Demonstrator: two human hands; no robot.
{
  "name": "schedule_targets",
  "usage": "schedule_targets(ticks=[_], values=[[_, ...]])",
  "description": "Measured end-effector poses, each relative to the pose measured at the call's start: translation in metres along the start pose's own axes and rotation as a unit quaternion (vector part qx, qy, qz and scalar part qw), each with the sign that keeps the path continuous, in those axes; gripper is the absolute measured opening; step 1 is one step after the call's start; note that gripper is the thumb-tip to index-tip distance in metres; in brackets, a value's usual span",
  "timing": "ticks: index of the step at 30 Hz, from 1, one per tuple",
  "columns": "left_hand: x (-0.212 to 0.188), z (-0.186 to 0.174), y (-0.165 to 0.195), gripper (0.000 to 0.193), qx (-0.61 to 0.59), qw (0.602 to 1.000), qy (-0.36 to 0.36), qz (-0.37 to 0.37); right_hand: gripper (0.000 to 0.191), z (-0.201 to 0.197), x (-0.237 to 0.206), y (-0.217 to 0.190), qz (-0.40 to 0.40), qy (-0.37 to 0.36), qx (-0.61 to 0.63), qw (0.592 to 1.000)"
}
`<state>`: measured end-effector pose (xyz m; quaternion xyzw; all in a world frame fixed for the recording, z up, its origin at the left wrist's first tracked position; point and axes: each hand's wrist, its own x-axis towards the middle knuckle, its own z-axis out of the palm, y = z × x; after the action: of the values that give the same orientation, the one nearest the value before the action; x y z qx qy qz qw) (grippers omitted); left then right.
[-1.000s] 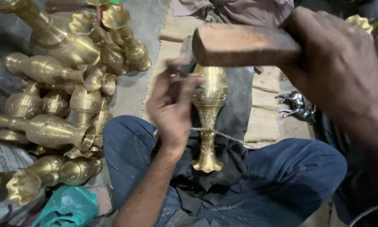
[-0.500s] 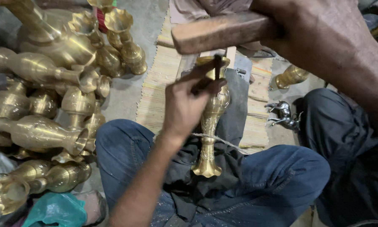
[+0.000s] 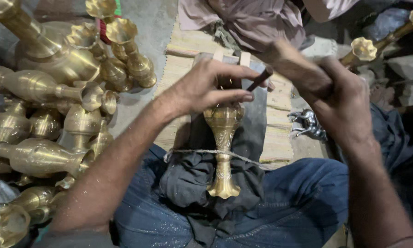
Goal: The person sits on the workshop floor with a brass vase held on their lap, holding a metal punch against the vase surface and striking it with a wooden mallet to shape or emboss the brass. They reposition the punch and rotate the vase between strikes, continuing the hammering across the vase body.
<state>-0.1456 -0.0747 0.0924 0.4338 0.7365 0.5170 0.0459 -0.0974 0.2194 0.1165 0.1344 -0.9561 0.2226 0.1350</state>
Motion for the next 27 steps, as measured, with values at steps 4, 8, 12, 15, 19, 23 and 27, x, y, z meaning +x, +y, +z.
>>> schedule_targets(ticks=[4, 8, 12, 15, 19, 23, 27], values=[[0.006, -0.005, 0.006, 0.035, -0.03, 0.997, -0.023, -0.061, 0.026, 0.018, -0.024, 0.018, 0.048, 0.072, 0.234, 0.968], [0.018, -0.002, 0.007, 0.04, 0.09, 0.994, -0.048, 0.033, 0.025, 0.037, -0.038, 0.034, 0.09, 0.13, 0.249, 0.956], [0.028, 0.0, 0.01, 0.042, 0.137, 0.986, -0.095, 0.006, 0.024, 0.051, -0.049, 0.038, 0.015, 0.169, 0.055, 0.984], [0.029, -0.001, 0.013, 0.041, 0.145, 0.983, -0.113, -0.033, 0.028, 0.055, -0.053, 0.04, 0.104, 0.159, 0.265, 0.945], [0.025, 0.0, 0.013, 0.043, 0.148, 0.986, -0.074, -0.023, 0.022, 0.046, -0.049, 0.042, 0.065, 0.123, 0.091, 0.986], [0.011, 0.002, 0.008, 0.041, 0.103, 0.995, 0.009, 0.01, 0.024, 0.03, -0.034, 0.034, 0.059, 0.065, 0.077, 0.993], [-0.006, 0.017, 0.004, 0.04, 0.094, 0.989, 0.072, -0.085, 0.033, 0.01, -0.013, 0.017, 0.089, -0.06, 0.125, 0.986]])
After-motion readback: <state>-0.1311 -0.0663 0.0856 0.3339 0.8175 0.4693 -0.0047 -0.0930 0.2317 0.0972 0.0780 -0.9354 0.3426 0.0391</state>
